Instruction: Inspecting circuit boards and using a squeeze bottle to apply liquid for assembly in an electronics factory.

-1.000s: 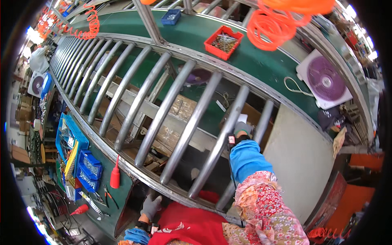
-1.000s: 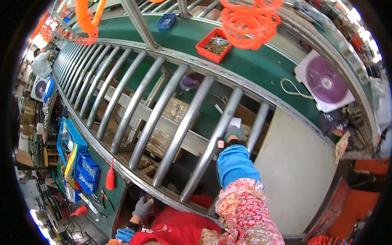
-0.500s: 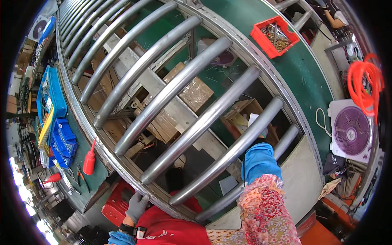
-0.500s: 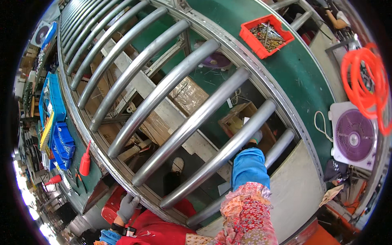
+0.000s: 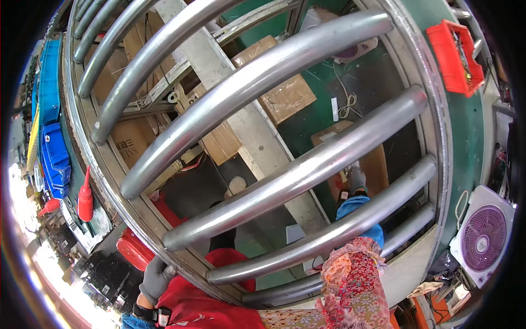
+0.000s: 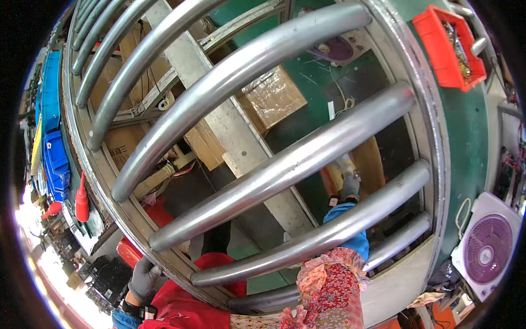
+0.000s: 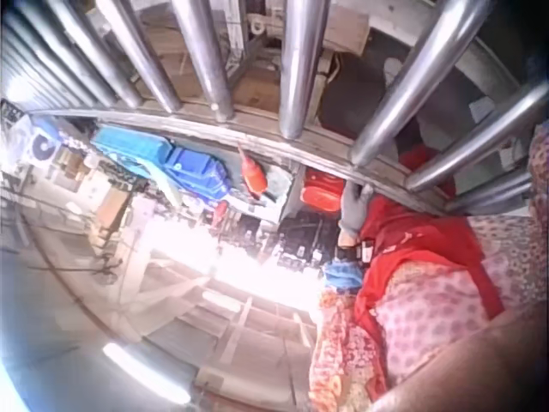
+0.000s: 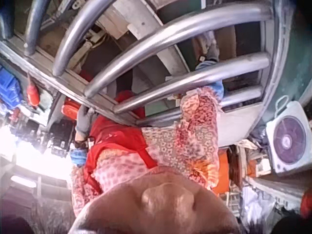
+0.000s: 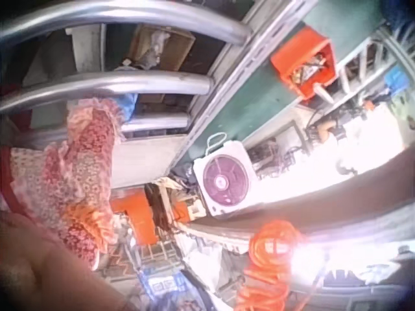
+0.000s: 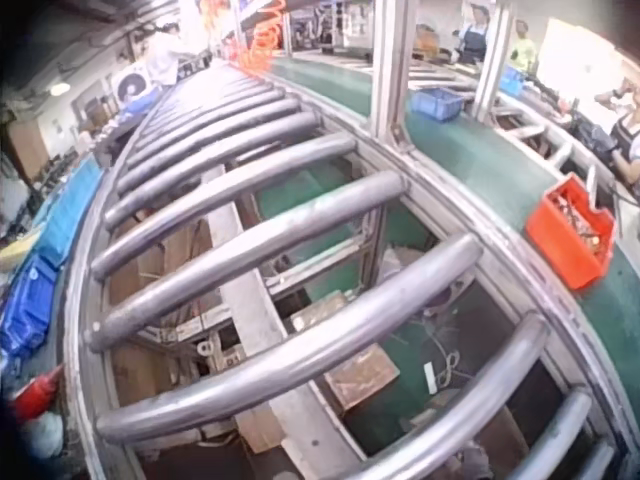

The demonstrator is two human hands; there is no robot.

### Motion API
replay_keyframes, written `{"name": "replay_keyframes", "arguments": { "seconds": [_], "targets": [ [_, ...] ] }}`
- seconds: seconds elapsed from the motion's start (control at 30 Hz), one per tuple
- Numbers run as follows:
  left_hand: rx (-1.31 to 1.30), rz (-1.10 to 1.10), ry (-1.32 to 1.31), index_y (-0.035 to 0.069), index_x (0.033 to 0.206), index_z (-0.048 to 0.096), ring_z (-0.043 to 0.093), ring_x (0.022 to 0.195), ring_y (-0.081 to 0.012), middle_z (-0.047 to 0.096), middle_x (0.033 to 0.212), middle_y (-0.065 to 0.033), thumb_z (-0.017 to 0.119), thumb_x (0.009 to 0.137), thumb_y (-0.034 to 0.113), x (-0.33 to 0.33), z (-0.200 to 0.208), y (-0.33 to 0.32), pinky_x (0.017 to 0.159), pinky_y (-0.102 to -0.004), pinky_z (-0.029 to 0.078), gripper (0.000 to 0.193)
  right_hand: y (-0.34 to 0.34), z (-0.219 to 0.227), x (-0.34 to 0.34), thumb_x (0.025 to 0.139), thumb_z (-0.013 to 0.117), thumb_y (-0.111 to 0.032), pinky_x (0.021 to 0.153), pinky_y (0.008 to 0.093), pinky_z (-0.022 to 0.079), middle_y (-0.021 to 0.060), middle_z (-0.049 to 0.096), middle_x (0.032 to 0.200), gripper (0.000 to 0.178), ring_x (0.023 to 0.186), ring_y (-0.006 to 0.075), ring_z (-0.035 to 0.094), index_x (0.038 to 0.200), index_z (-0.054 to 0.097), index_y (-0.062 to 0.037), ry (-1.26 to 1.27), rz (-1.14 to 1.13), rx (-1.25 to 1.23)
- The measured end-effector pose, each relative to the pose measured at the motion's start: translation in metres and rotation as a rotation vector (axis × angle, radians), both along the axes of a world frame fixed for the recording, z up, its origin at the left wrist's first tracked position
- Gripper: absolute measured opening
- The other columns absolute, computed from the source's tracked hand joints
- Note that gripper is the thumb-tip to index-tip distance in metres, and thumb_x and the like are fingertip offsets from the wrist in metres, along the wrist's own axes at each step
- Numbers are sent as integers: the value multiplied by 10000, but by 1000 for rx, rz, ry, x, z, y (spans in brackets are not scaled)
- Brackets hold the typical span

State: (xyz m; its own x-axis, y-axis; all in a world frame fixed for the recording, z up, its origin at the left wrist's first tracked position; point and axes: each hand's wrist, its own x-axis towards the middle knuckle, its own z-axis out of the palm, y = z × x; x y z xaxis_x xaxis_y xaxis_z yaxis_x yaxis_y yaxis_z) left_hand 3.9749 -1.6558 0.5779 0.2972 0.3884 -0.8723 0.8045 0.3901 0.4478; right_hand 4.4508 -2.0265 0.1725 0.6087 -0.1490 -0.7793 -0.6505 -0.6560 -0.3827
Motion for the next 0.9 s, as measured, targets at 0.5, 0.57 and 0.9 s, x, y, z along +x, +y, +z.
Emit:
{"name": "replay_keyframes", "arguments": {
  "seconds": [0.5,0.57,0.9],
  "targets": [
    [-41,-81,23,-24,1210,469,537,882,-137,571,988,-51,659,840,501,5,0,12,792,-301,477,670,62,-13,-69,916,486,-414,937,427,453,196,576,1235,484,1147,337,548,1244,572,-70,73,1276,-235],
    [-48,-57,14,-24,1210,469,537,878,-136,570,983,-47,660,840,499,1,-2,12,788,-300,478,668,62,-13,-72,920,489,-397,937,421,454,182,575,1243,471,1146,328,549,1257,564,-75,60,1284,-200],
    [47,-181,-78,-8,1184,521,603,905,-190,631,969,-105,638,884,398,-22,-15,12,808,-358,496,518,41,58,-27,914,555,-238,720,313,517,71,618,1014,318,873,188,597,1172,566,-52,139,515,158]
  ]
}}
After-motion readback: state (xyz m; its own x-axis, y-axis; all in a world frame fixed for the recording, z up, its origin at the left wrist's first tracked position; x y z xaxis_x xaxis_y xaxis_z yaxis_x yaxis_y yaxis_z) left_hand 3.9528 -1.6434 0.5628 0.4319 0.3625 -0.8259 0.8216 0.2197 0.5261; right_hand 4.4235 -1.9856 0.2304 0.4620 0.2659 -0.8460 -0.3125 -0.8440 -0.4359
